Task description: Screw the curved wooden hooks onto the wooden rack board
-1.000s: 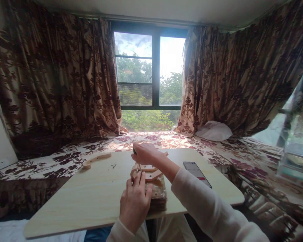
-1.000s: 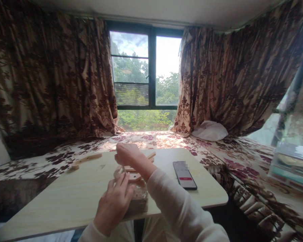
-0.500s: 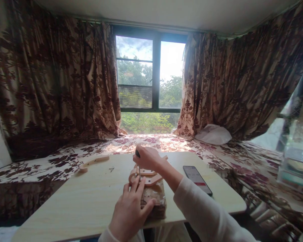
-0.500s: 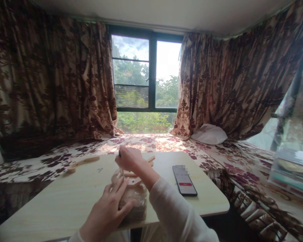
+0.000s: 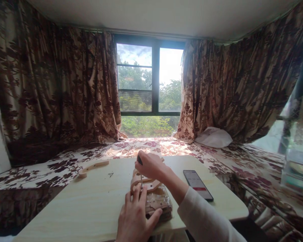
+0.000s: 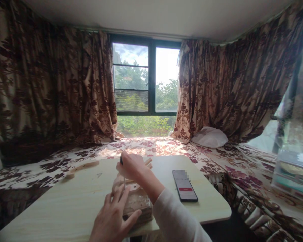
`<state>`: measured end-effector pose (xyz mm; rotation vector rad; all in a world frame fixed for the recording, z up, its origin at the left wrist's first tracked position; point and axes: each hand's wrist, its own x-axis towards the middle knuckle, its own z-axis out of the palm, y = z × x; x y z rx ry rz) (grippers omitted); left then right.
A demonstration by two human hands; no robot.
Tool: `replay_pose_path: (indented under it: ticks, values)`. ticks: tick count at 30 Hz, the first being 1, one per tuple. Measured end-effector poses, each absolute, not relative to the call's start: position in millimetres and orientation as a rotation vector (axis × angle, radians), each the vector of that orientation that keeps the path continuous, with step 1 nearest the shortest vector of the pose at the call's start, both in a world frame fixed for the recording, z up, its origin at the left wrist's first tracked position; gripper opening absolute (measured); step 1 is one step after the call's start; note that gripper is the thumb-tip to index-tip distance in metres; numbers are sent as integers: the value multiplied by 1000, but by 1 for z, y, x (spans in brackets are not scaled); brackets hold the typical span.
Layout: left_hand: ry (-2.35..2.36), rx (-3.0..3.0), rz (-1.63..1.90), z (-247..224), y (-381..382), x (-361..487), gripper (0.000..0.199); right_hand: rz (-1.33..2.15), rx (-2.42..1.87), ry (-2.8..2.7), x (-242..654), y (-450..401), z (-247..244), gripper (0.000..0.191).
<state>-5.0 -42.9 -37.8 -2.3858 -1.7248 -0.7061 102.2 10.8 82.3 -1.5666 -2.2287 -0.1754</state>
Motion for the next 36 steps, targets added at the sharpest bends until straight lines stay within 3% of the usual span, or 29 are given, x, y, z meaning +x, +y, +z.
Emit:
replay_pose_path:
  ticks: [11, 28, 36]
  values:
    - [-1630, -2475, -843, -51, -29, -10, 77, -185, -1626, -2178, 105, 11, 80, 29]
    - [-1656, -2454, -858, -38, -40, -7, 73, -226, -1655, -2201, 106, 12, 82, 30]
    - [-1647, -2468, -860, -38, -39, -7, 74, -180, -1476, -2397, 109, 6, 96, 26]
